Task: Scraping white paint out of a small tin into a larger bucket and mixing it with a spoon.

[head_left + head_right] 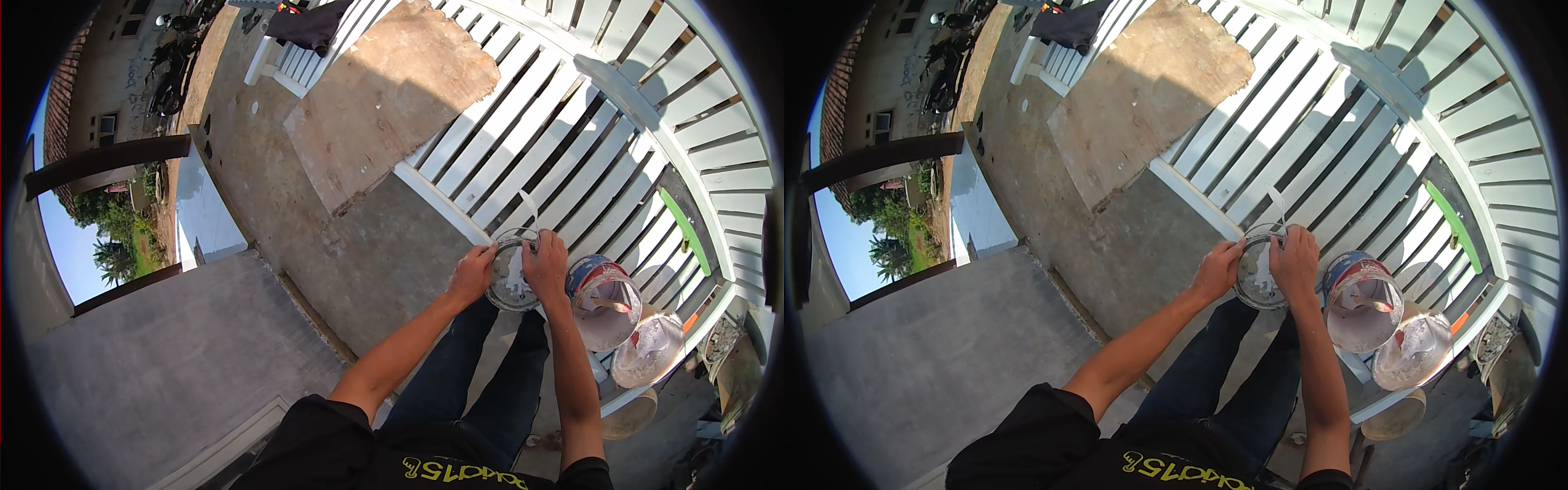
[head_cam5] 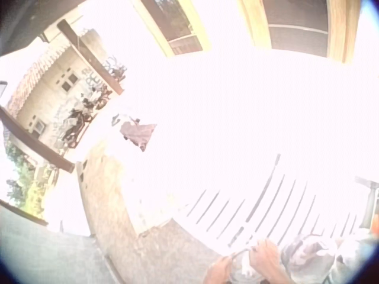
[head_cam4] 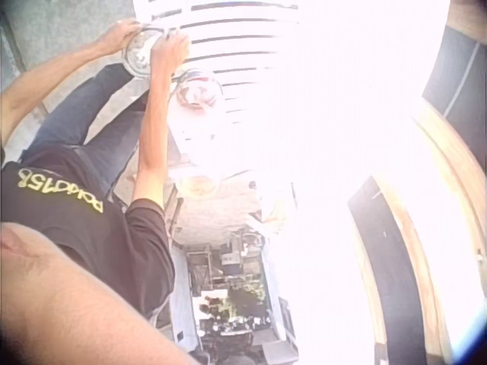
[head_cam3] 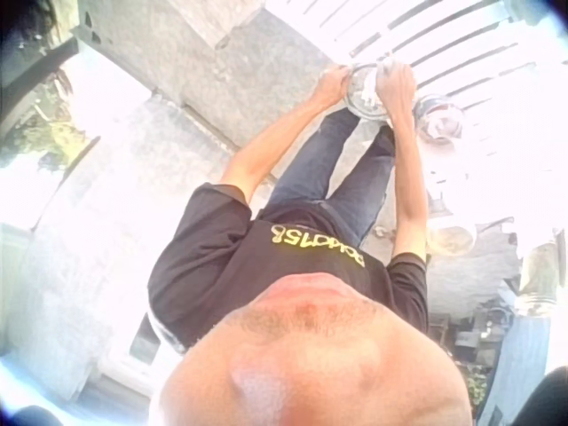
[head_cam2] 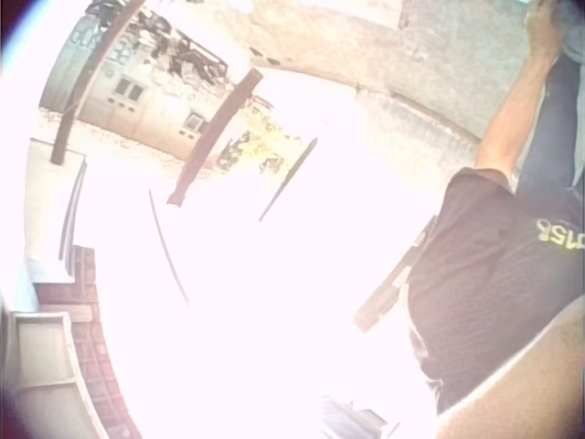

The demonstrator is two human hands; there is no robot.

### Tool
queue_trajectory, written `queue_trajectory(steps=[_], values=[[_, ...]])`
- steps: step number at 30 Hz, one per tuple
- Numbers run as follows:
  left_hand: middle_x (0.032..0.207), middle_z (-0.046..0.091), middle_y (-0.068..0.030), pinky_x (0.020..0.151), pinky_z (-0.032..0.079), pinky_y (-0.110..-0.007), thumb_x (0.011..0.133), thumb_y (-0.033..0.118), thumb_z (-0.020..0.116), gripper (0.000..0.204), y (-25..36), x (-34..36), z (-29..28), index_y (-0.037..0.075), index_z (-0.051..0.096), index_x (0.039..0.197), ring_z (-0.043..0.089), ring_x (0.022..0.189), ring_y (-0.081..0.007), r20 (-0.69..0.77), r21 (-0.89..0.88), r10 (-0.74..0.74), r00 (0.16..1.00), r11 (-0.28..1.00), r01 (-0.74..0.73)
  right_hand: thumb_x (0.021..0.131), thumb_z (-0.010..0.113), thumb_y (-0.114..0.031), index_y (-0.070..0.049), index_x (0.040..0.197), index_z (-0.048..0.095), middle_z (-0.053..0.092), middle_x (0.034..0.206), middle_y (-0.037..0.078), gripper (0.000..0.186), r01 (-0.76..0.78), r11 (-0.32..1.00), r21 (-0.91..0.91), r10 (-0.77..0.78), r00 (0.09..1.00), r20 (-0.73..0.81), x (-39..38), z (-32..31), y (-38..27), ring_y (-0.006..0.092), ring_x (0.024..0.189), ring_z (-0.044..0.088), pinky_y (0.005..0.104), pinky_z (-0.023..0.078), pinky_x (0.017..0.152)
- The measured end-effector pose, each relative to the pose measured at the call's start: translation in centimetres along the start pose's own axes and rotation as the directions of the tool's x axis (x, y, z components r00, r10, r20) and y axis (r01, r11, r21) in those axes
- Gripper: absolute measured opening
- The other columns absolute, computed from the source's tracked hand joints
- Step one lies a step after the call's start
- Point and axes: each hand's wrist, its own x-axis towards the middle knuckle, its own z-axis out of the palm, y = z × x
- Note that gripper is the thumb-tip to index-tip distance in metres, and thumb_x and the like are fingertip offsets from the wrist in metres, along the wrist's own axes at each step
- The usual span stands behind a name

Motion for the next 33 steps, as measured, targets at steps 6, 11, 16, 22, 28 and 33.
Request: queue_trajectory(steps=[6,11,16,22,28,33], values=[[0.116,0.064,-0.0189,0.085,0.055,-0.045,0.089,0.001,0.056,0.043,-0.4,2.1,-1.8,0.008,0.061,0.131,0.066,0.099,-0.0387,0.176,0.118,0.222,0.959,0.963,-0.244,0.092,0.062,-0.006,0.001,0.089,0.048,0.061,0.092,0.019,0.016,-0.4,0.867,0.298,0.38,0.916,0.126,-6.8,-2.6,1.4,0.0323,0.08,0.061,0.0411,0.048,0.071],[0.124,0.063,-0.0167,0.088,0.055,-0.043,0.086,0.0,0.057,0.045,0.5,3.9,-1.9,0.012,0.064,0.129,0.065,0.107,-0.0367,0.349,0.206,0.281,0.894,0.907,-0.366,0.091,0.065,-0.006,0.001,0.087,0.047,0.061,0.09,0.017,0.019,-0.502,0.785,0.363,0.542,0.84,-0.009,-9.9,-1.4,-0.3,0.0287,0.073,0.056,0.0404,0.047,0.068],[0.121,0.064,-0.0143,0.087,0.055,-0.042,0.085,0.0,0.057,0.042,1.8,2.7,-2.2,0.012,0.067,0.124,0.064,0.107,-0.0359,0.366,0.197,0.252,0.896,0.92,-0.339,0.09,0.066,-0.006,0.001,0.087,0.047,0.058,0.086,0.016,0.02,-0.547,0.714,0.437,0.63,0.774,-0.061,-11.9,-0.7,-1.2,0.0292,0.07,0.053,0.0407,0.045,0.068],[0.108,0.065,-0.0125,0.082,0.053,-0.045,0.086,0.003,0.061,0.026,2.2,1.4,-1.5,0.004,0.069,0.111,0.063,0.097,-0.0343,0.187,0.331,0.31,0.932,0.873,-0.358,0.087,0.067,-0.006,0.002,0.087,0.049,0.047,0.078,0.011,0.02,-0.52,0.778,0.352,0.583,0.807,-0.096,-11.8,-1.0,-2.9,0.0282,0.07,0.05,0.0404,0.044,0.067],[0.097,0.062,-0.0147,0.081,0.056,-0.041,0.084,0.004,0.062,0.012,4.0,3.9,-1.2,0.0,0.063,0.095,0.066,0.097,-0.0341,0.439,0.372,0.324,0.838,0.783,-0.498,0.095,0.062,-0.015,0.008,0.104,0.056,0.045,0.085,0.012,0.025,-0.476,0.832,0.284,0.522,0.845,-0.113,-13.3,-0.2,-1.1,0.0247,0.076,0.046,0.0388,0.044,0.073],[0.099,0.062,-0.0221,0.078,0.058,-0.044,0.084,0.011,0.063,0.023,3.3,7.4,-0.8,-0.004,0.06,0.102,0.07,0.093,-0.0376,0.709,0.323,0.283,0.646,0.684,-0.654,0.094,0.062,-0.008,0.004,0.081,0.044,0.057,0.114,0.027,0.026,-0.198,0.969,0.147,0.23,0.943,-0.242,-12.0,0.9,0.2,0.0398,0.104,0.059,0.0452,0.047,0.088]])
